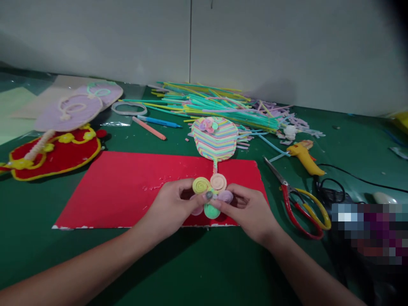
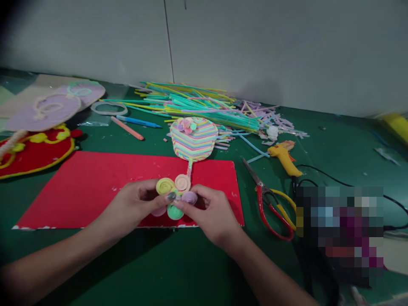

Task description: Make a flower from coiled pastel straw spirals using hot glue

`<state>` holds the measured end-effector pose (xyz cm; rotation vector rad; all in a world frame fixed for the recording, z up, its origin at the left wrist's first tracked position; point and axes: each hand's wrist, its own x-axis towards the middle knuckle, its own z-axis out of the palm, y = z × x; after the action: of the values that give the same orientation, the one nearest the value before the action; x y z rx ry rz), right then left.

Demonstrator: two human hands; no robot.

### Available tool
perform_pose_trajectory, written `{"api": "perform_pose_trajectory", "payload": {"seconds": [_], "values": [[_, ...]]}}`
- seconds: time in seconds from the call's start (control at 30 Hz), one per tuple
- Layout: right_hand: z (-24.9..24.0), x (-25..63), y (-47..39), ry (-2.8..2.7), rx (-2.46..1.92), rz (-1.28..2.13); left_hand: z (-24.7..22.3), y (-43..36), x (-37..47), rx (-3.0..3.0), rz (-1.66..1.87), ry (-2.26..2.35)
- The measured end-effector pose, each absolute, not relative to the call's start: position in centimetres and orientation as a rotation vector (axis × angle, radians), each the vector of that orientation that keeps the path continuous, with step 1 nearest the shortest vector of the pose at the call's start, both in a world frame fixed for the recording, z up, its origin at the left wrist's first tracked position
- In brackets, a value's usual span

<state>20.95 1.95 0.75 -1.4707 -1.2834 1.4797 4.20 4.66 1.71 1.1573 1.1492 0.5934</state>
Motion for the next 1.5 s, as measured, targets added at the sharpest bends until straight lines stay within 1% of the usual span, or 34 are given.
{"api": "perform_pose_trajectory", "payload": {"seconds": [0.27, 0.43, 0.53, 0.67, 0.97, 1.23, 1.5], "values": [[1.2, 21.7, 2.8, -1.141, -1.452, 1.569, 1.4, 5.3, 3.8, 1.317, 0.612, 1.131], [1.1, 22.0, 2.7, -1.200, -1.426, 1.575, 1.1, 5.2, 3.9, 1.337, 0.621, 1.116], [0.9, 21.9, 2.5, -1.282, -1.447, 1.550, 1.1, 5.1, 4.0, 1.331, 0.613, 1.157], [1.0, 21.6, 2.3, -1.427, -1.497, 1.431, 1.4, 4.9, 4.2, 1.370, 0.593, 1.167], [1.3, 21.2, 1.8, -1.409, -1.434, 1.431, 1.5, 4.7, 4.2, 1.312, 0.597, 1.106], [1.4, 21.1, 2.0, -1.438, -1.361, 1.503, 1.6, 4.7, 4.2, 1.304, 0.560, 1.079], [1.3, 20.9, 1.8, -1.307, -1.325, 1.640, 2.2, 4.5, 4.2, 1.310, 0.547, 1.134]]}}
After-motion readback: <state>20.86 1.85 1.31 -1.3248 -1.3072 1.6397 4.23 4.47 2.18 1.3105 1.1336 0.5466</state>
